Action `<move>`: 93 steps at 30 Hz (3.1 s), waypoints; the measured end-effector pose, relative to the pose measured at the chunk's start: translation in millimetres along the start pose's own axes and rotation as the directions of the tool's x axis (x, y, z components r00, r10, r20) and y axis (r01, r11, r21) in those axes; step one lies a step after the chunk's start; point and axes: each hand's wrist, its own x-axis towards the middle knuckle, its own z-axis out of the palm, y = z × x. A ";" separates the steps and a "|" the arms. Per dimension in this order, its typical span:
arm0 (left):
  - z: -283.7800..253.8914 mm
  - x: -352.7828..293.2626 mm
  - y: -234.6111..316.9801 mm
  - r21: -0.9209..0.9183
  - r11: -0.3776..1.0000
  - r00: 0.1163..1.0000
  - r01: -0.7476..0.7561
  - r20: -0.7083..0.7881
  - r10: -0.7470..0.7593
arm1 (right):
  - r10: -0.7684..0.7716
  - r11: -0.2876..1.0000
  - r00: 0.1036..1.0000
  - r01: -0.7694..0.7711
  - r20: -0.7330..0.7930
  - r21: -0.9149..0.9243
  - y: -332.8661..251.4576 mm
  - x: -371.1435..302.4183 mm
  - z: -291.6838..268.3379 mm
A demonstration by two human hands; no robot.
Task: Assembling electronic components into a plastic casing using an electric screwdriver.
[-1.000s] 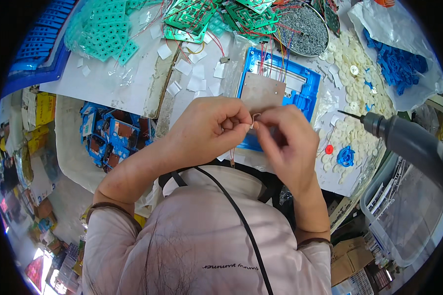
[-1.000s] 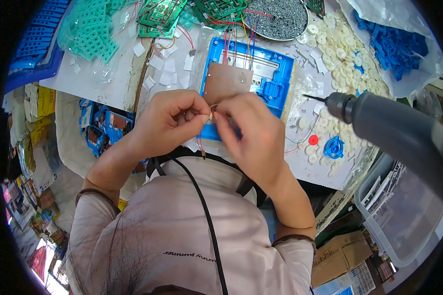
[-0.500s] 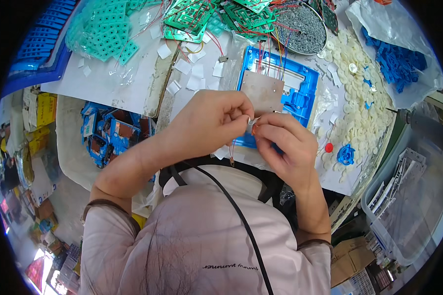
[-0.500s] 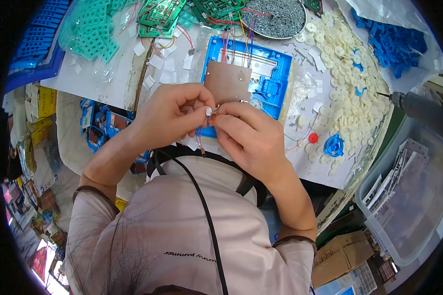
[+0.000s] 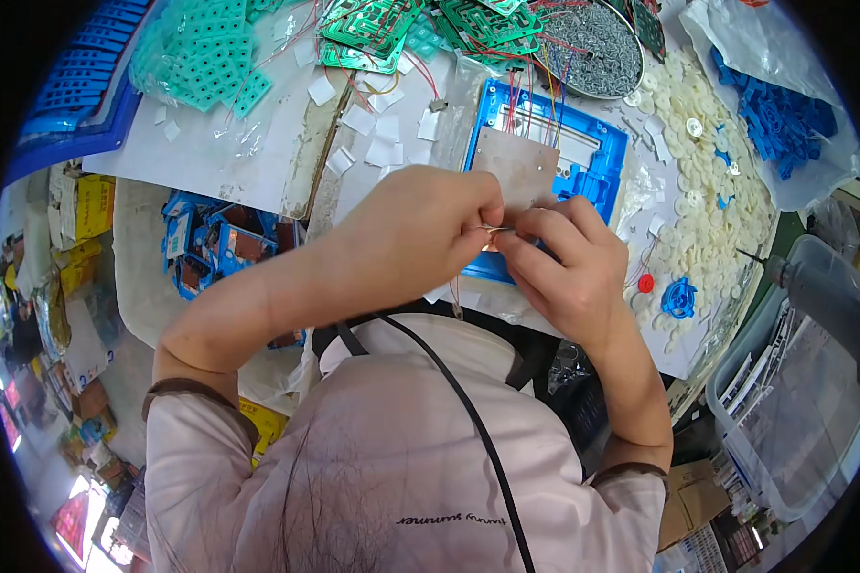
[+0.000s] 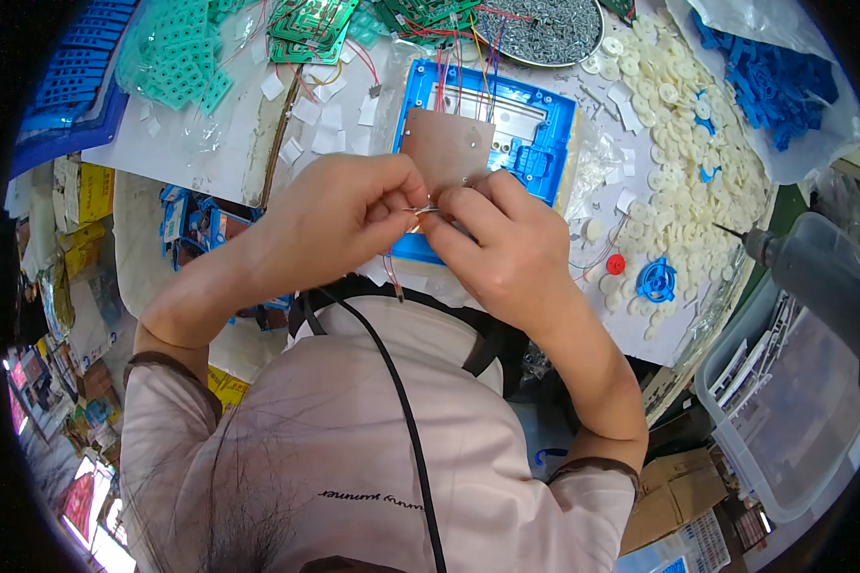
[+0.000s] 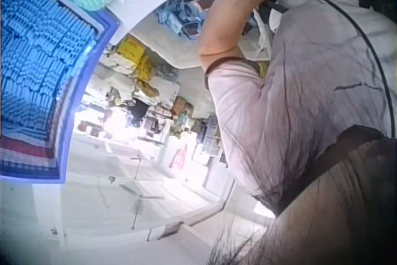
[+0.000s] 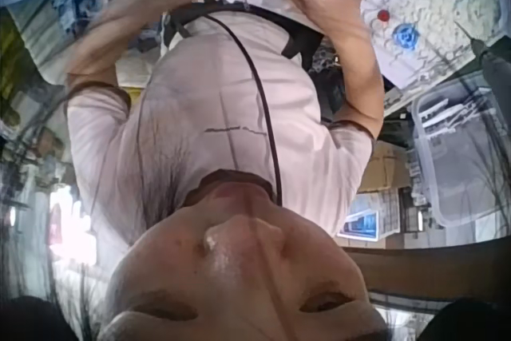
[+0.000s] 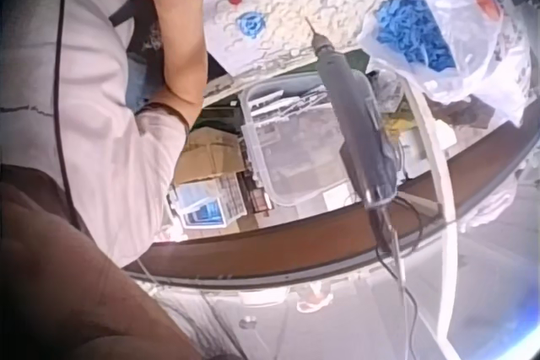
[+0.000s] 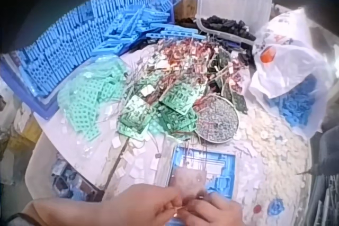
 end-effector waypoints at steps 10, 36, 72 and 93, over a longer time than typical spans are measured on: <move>27.0 -7.3 0.5 0.284 0.949 0.972 -0.138 -0.145 0.185 | 0.031 0.997 0.983 -0.017 0.179 -0.079 -8.2 2.0 -5.3; 39.3 -55.1 -33.8 0.341 0.938 0.948 -0.065 -0.272 0.164 | 0.247 0.966 0.867 -0.187 0.432 -0.177 -48.1 0.2 -18.7; 38.4 6.6 -1.9 0.114 0.829 0.837 -0.547 0.045 0.546 | 0.727 0.183 0.532 -0.759 0.434 0.624 -34.3 -47.0 -55.4; 40.7 -1.9 -15.9 0.343 0.782 0.848 -0.521 0.104 0.520 | 0.314 0.921 0.922 -0.354 0.227 0.164 -8.1 -45.2 -59.6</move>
